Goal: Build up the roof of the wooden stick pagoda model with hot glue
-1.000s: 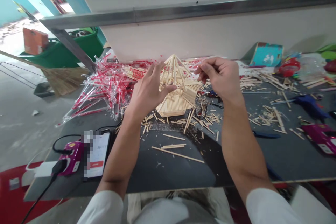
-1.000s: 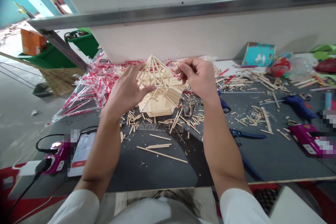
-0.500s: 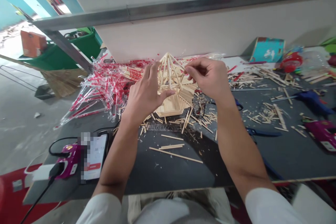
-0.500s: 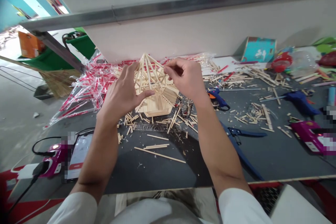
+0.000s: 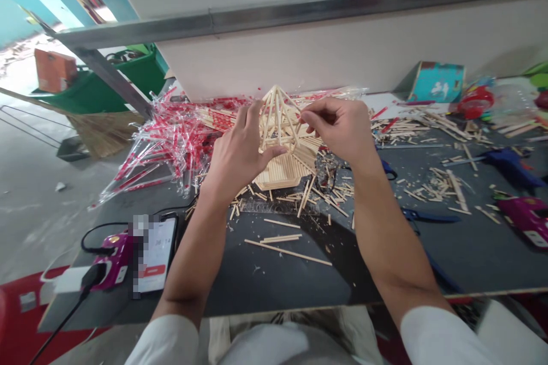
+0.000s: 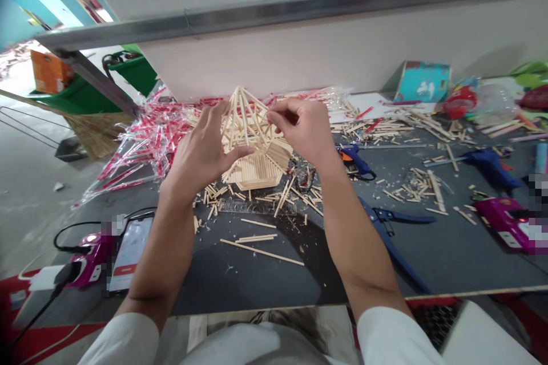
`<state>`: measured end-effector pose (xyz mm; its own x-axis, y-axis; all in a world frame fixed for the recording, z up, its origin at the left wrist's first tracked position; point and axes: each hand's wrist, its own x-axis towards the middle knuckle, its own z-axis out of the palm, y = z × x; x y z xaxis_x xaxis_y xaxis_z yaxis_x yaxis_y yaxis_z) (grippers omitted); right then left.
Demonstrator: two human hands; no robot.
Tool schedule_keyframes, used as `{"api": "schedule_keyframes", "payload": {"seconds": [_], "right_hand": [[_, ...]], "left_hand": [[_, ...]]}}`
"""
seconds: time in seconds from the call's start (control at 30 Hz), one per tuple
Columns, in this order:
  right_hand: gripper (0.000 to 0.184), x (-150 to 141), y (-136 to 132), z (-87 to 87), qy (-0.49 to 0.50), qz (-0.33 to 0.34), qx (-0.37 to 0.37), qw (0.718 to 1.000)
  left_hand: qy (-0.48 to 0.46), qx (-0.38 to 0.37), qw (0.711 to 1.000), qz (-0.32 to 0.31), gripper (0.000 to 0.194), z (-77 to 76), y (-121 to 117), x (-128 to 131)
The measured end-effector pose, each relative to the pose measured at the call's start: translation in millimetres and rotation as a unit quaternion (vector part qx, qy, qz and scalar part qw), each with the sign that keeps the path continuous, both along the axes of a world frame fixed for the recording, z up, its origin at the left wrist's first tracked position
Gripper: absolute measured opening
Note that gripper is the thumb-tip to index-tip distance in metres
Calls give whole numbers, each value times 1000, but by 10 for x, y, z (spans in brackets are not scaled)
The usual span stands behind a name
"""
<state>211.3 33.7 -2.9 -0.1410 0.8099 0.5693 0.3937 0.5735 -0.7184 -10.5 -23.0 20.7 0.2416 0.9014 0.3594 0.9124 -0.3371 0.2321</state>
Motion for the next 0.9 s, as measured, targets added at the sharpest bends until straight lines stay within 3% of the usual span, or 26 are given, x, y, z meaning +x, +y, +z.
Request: {"api": "schedule_keyframes", "payload": {"seconds": [0.9], "right_hand": [[9,-28,-27,19,22,-43,-6,999]], "left_hand": [[3,2,1000,1,89,-3,0,4]]}}
